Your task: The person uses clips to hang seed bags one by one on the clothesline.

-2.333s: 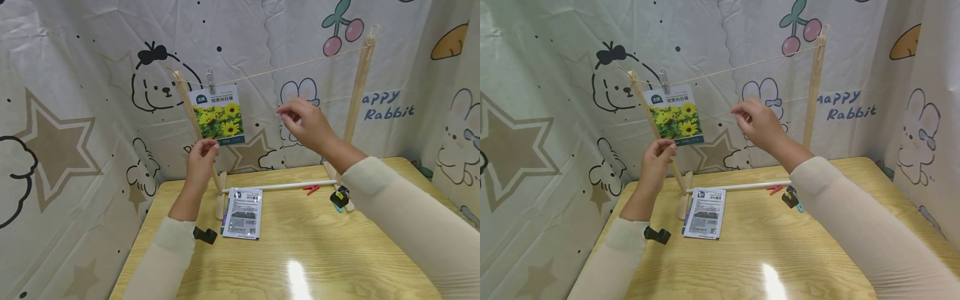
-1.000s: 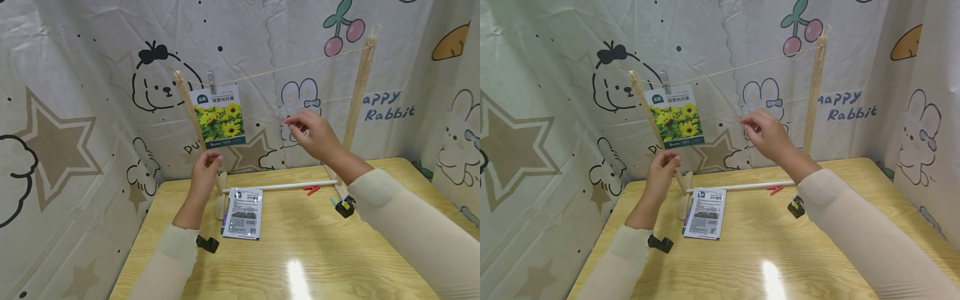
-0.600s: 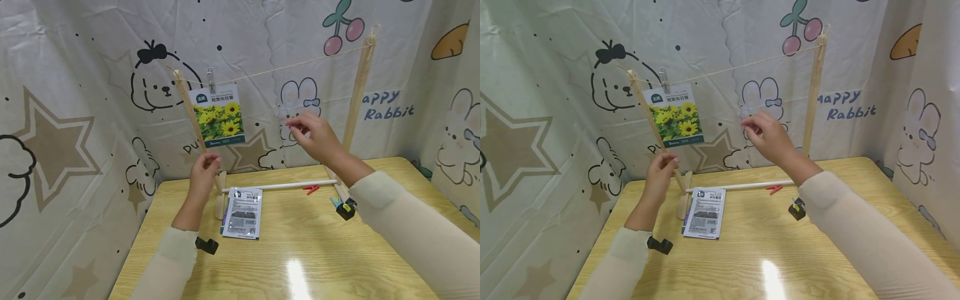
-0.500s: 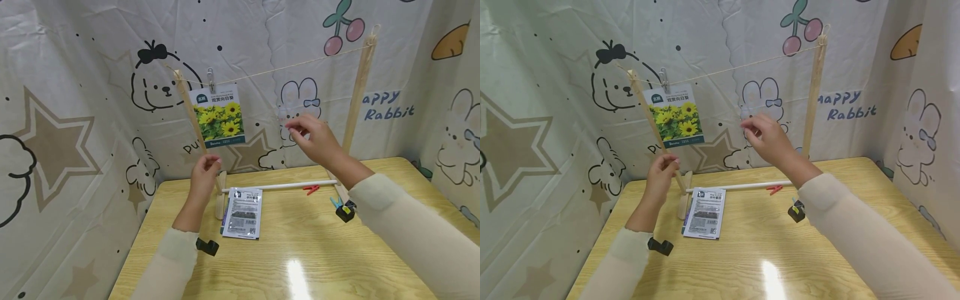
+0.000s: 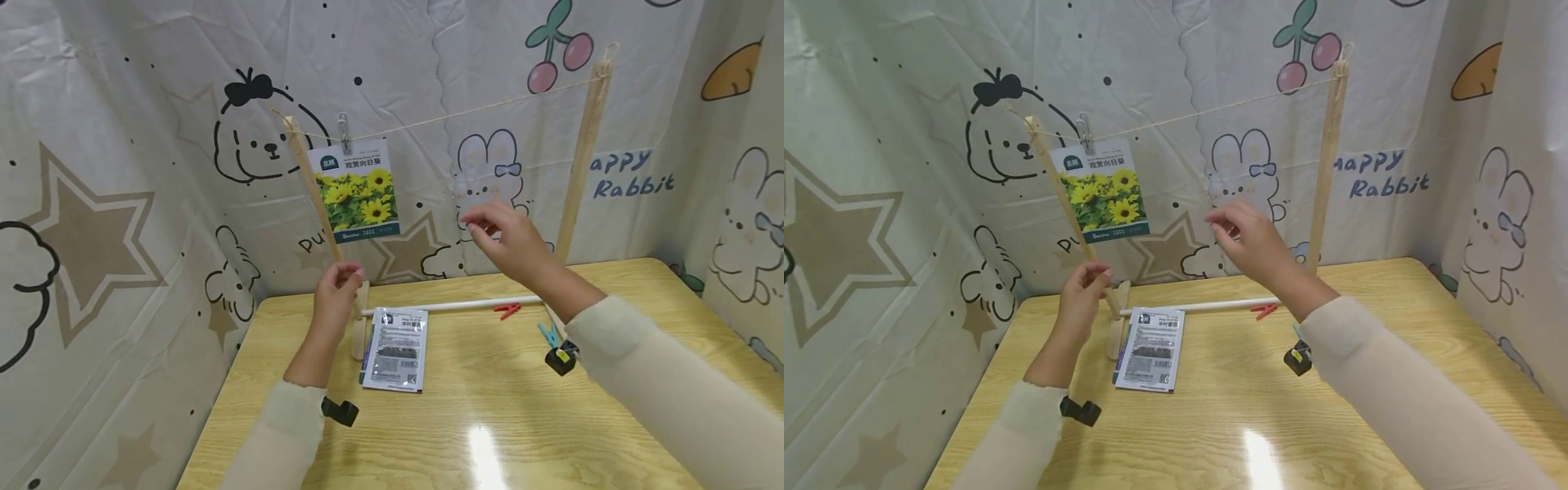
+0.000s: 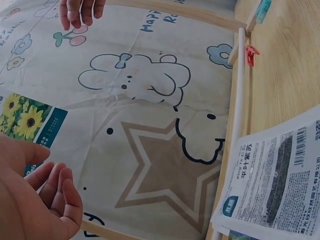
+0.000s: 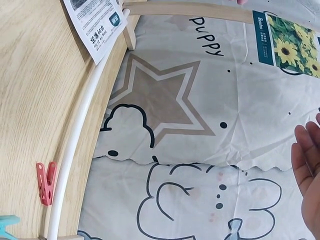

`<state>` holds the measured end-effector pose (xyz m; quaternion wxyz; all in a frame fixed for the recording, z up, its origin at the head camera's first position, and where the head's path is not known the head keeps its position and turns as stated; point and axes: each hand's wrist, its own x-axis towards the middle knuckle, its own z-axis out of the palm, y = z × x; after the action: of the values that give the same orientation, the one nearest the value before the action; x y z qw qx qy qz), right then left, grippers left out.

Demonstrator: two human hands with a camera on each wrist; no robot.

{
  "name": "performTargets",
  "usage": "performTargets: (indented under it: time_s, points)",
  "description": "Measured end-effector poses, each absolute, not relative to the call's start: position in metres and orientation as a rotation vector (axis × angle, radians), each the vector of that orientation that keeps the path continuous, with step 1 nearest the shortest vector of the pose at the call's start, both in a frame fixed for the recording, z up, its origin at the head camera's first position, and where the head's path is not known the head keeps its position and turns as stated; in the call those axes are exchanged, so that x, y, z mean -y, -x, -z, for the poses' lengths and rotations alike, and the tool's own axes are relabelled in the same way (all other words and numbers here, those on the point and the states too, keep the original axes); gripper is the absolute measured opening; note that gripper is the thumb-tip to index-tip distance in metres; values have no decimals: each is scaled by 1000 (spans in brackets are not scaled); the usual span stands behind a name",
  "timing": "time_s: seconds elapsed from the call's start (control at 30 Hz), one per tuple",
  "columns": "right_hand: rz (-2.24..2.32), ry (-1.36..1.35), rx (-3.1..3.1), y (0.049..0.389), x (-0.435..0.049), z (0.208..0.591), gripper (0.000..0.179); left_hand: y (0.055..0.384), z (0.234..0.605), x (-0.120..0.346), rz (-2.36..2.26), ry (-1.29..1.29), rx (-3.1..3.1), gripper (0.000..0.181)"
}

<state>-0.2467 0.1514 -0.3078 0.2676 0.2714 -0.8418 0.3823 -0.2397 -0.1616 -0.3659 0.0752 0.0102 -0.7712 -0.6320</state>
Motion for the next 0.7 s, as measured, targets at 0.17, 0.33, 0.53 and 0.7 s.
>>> performTargets:
  time_s: [0.17, 0.33, 0.53, 0.7]
  points:
    - [-1044, -717, 2289, 241, -150, 311, 18, 238, 370, 162, 1884, -20, 2306, 25]
    - [-1051, -674, 2336, 238, -151, 314, 20, 239, 374, 163, 1868, -33, 2324, 26]
    - [-1061, -640, 2352, 235, -153, 318, 19, 237, 377, 162, 1879, -84, 2350, 27]
    - [-1064, -632, 2349, 232, -153, 323, 18, 237, 379, 162, 1887, -102, 2347, 26]
